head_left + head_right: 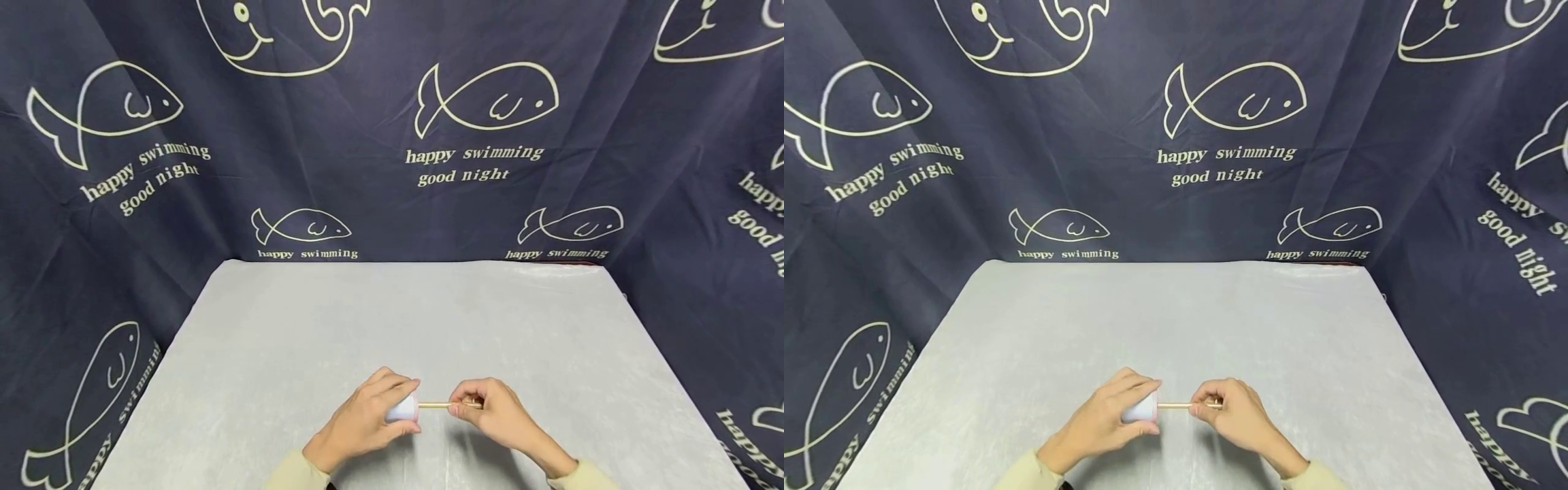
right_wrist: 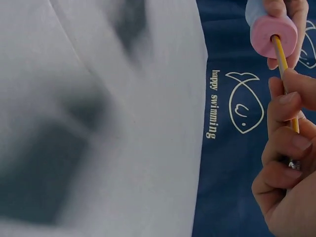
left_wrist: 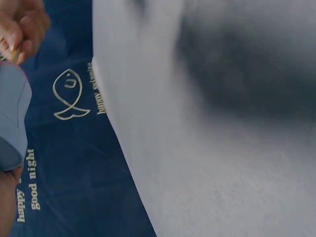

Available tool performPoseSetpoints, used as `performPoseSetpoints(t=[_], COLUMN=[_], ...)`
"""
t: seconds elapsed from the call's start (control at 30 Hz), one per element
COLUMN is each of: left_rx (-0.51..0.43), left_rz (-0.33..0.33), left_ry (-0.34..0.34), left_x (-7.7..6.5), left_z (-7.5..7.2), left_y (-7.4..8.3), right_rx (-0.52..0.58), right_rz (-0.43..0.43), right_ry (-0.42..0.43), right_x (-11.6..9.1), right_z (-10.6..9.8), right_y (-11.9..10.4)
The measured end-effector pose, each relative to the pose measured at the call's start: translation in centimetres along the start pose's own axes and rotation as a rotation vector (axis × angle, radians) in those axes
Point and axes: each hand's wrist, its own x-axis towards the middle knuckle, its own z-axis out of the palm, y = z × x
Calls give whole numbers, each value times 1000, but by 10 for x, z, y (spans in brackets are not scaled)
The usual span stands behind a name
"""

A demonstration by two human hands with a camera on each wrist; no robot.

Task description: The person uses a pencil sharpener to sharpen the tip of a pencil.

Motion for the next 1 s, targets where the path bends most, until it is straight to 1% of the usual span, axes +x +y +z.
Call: performPoseSetpoints(t=[0.07,0.1,0.17,0.23,0.3,0.33,0.4,0.47,0.5,0.53,0.57,0.6,0.63,0.67,0.7,0.73,0.8,0.83,0.87,0.9,0.93,0.97,1.0], left_rx=[-31,-40,-70,-118,-195,-238,-322,-392,-407,-411,-403,-377,-334,-279,-216,-150,-27,22,61,88,109,122,130], left_rz=[-13,-24,-62,-115,-173,-201,-242,-270,-273,-271,-259,-239,-211,-175,-131,-81,21,69,113,147,171,181,183], left_ry=[-2,-7,-22,-33,-33,-32,-31,-35,-36,-32,-28,-18,-5,9,21,31,47,51,55,56,57,57,53], left_x=[0,0,-1,-3,-4,-3,-2,-1,0,0,0,0,0,-1,-1,-2,-3,-4,-4,-5,-5,-6,-6], left_z=[-1,-1,-2,-3,-5,-6,-8,-9,-9,-9,-10,-9,-9,-8,-8,-7,-5,-4,-3,-2,-1,0,0], left_y=[-1,-2,-4,-6,-7,-8,-8,-8,-7,-7,-6,-5,-5,-4,-4,-4,-4,-4,-4,-4,-5,-5,-6], right_rx=[15,-16,-127,-276,-443,-509,-631,-730,-758,-774,-778,-761,-710,-642,-546,-427,-132,3,110,194,248,281,276], right_rz=[-49,-96,-237,-422,-595,-679,-815,-915,-956,-981,-986,-974,-934,-872,-782,-668,-422,-308,-217,-144,-100,-77,-72], right_ry=[16,41,117,239,385,455,588,698,743,771,781,769,721,648,545,426,180,82,-1,-66,-116,-152,-164], right_x=[-1,-2,-2,-1,1,3,7,11,12,13,13,13,11,10,7,5,2,1,0,1,2,2,3], right_z=[3,5,9,14,17,17,18,18,19,19,20,20,21,22,22,21,19,17,16,14,13,12,12], right_y=[3,5,6,7,7,7,5,2,0,-1,-2,-2,-2,-2,-2,-2,-2,-1,-1,0,1,1,2])
